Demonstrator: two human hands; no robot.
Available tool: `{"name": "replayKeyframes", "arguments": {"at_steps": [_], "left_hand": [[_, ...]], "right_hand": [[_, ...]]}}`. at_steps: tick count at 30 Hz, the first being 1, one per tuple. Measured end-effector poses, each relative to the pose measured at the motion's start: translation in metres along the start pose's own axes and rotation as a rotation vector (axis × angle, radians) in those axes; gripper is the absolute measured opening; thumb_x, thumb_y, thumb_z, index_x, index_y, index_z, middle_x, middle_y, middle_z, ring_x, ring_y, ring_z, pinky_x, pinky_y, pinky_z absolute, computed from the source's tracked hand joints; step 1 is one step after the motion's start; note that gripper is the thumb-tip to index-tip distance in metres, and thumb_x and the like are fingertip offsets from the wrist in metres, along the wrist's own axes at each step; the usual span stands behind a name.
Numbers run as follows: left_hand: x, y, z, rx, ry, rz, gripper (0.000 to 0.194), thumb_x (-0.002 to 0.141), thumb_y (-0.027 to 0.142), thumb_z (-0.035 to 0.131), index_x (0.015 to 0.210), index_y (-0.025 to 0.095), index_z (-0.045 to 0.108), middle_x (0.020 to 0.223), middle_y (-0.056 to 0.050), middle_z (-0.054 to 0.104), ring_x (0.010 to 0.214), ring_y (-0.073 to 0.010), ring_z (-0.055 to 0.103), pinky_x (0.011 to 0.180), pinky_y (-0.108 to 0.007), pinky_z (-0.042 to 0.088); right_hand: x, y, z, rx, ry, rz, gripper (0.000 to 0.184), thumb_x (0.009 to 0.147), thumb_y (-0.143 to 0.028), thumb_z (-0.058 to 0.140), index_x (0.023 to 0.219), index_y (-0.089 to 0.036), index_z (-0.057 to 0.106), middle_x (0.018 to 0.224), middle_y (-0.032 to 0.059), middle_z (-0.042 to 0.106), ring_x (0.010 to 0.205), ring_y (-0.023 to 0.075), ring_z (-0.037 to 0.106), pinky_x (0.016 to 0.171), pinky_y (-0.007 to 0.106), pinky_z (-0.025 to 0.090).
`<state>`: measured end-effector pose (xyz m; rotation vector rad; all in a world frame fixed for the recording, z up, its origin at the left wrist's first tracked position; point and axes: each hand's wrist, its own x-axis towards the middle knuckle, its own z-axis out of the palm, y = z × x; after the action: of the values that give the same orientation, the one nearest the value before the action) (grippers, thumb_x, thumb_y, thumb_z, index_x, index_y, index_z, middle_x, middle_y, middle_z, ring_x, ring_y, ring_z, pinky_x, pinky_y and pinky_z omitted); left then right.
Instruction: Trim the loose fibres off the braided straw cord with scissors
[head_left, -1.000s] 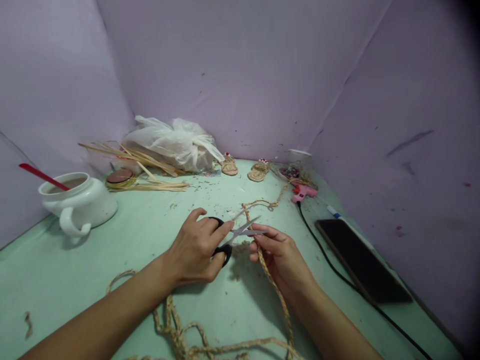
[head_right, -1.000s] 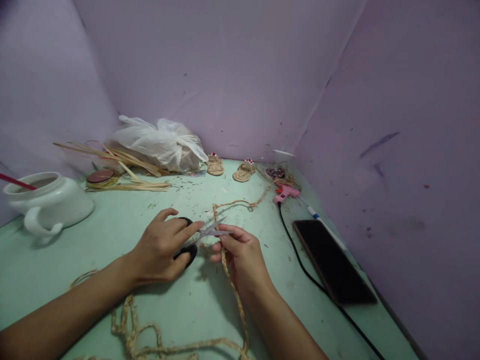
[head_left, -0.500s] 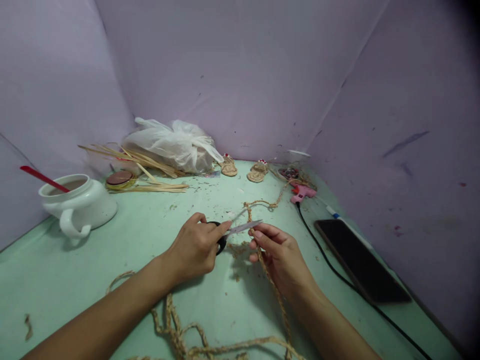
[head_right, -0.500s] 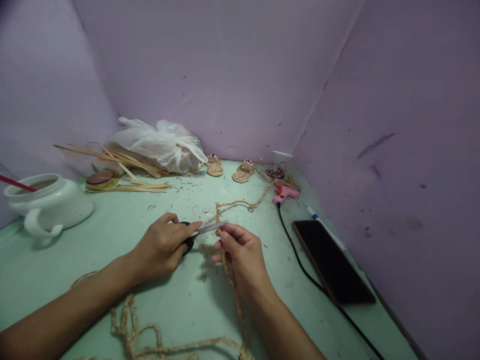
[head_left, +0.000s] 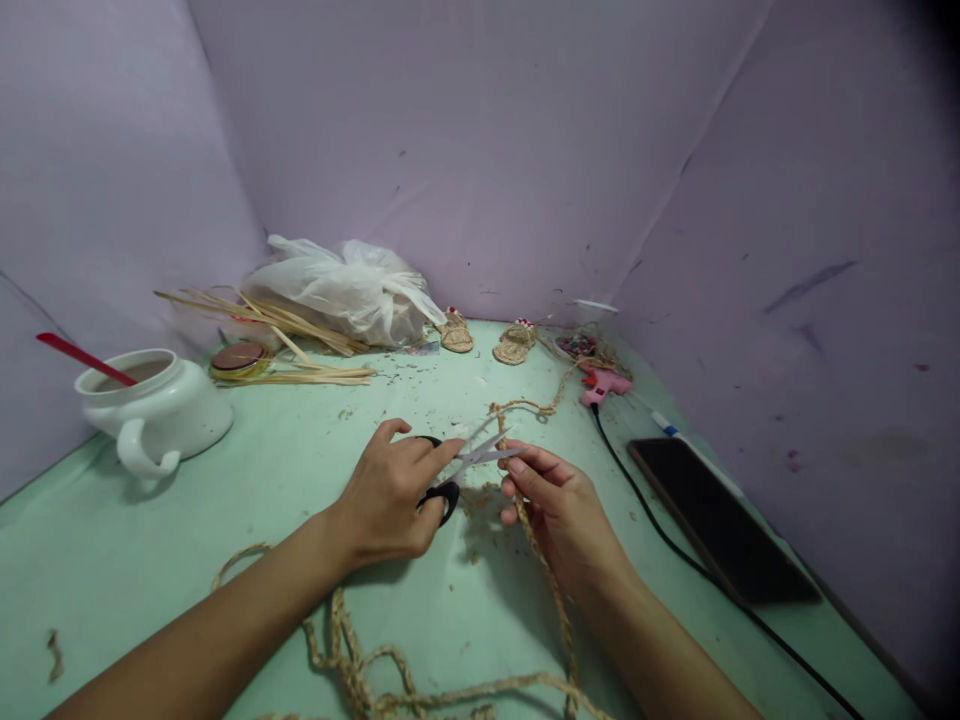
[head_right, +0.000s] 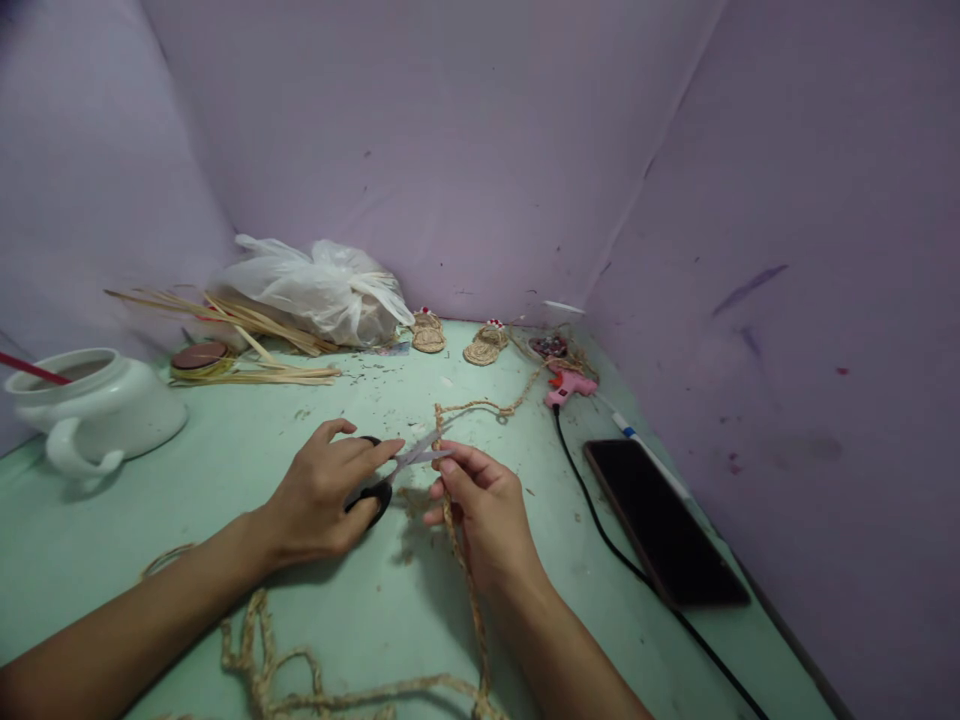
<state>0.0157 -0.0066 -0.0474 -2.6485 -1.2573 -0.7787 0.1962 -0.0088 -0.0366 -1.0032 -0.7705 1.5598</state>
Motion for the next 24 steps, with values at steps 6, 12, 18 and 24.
{"name": "replayKeyframes", "arguments": {"at_steps": [6, 12, 18, 24], "left_hand": [[-0.0002, -0.0005, 0.0034, 0.082, -0.027, 0.041, 0.05, 0.067, 0.01, 0.043, 0.117, 0.008, 0.046, 0.071, -0.006, 0.061, 0.066, -0.0179, 0.054, 0.083, -0.043, 0.035], [0.0009, -0.0012, 0.0037, -0.054, -0.077, -0.001, 0.051, 0.068, 0.005, 0.04, 0.118, 0.014, 0.044, 0.072, -0.004, 0.065, 0.063, -0.0159, 0.055, 0.077, -0.037, 0.039], [0.0026, -0.0012, -0.0003, -0.203, 0.07, -0.199, 0.04, 0.069, 0.009, 0.044, 0.106, 0.019, 0.053, 0.079, -0.001, 0.065, 0.068, -0.0152, 0.055, 0.074, -0.031, 0.039], [0.0015, -0.0047, 0.0022, -0.034, -0.035, -0.08, 0.047, 0.068, 0.014, 0.046, 0.115, 0.013, 0.047, 0.082, -0.006, 0.063, 0.076, -0.0185, 0.055, 0.089, -0.043, 0.03]], "right_hand": [[-0.0005, 0.0012, 0.0012, -0.015, -0.004, 0.0, 0.02, 0.053, -0.023, 0.074, 0.071, -0.015, 0.067, 0.068, -0.0003, 0.06, 0.05, 0.008, 0.05, 0.038, 0.019, 0.046], [-0.0002, 0.0016, -0.001, -0.024, -0.015, -0.007, 0.02, 0.056, -0.023, 0.073, 0.073, -0.015, 0.067, 0.067, -0.0005, 0.059, 0.05, 0.0075, 0.05, 0.037, 0.018, 0.045], [-0.0007, -0.0006, 0.0004, -0.021, 0.01, -0.027, 0.027, 0.058, -0.025, 0.073, 0.081, -0.016, 0.065, 0.062, -0.0037, 0.053, 0.043, 0.0051, 0.043, 0.029, 0.014, 0.036], [0.0035, 0.0013, -0.0043, -0.053, 0.041, -0.02, 0.022, 0.061, -0.03, 0.072, 0.071, -0.013, 0.065, 0.059, -0.004, 0.051, 0.039, 0.0028, 0.04, 0.032, 0.014, 0.039]]}}
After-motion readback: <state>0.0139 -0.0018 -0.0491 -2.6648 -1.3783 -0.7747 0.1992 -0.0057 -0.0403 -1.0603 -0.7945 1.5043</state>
